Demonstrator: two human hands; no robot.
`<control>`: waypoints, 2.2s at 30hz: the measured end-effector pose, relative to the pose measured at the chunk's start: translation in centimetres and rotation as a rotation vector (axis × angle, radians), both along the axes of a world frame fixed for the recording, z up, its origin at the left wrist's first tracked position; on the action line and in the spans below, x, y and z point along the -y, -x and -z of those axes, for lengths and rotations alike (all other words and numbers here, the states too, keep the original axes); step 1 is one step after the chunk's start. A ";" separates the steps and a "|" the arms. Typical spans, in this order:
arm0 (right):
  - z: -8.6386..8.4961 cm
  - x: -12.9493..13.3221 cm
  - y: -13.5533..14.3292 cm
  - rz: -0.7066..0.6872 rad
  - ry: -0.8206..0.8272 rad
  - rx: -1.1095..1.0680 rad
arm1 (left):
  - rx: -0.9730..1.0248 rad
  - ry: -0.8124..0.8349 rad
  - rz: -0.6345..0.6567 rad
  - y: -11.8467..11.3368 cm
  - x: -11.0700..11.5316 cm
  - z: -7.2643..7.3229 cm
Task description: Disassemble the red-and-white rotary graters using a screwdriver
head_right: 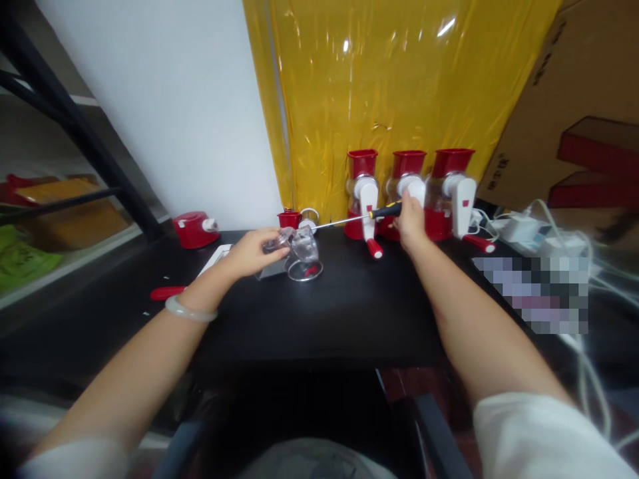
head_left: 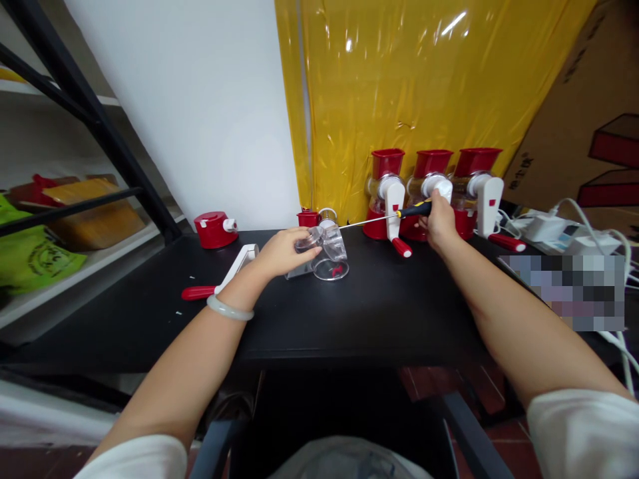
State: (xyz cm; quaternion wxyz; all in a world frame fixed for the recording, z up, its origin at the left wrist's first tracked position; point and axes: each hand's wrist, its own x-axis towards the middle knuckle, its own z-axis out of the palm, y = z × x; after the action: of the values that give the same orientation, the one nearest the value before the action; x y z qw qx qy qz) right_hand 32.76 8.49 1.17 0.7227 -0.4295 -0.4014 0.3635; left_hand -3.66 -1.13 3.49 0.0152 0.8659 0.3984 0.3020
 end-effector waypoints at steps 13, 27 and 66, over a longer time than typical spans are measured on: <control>-0.7 1.0 0.4 -0.098 -0.012 -0.171 | 0.018 0.013 0.042 0.2 -0.2 0.0; -0.4 0.5 0.2 -0.161 -0.088 -0.295 | 0.014 0.005 0.037 0.3 -0.4 0.1; -0.3 0.8 0.4 -0.153 -0.138 -0.221 | 0.011 0.003 0.056 0.3 -0.3 0.0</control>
State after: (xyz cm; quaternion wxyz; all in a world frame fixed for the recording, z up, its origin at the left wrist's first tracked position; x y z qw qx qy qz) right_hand 32.34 7.67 1.47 0.7605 -0.3042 -0.3751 0.4340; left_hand -3.95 -0.88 3.49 0.0270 0.8752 0.3741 0.3056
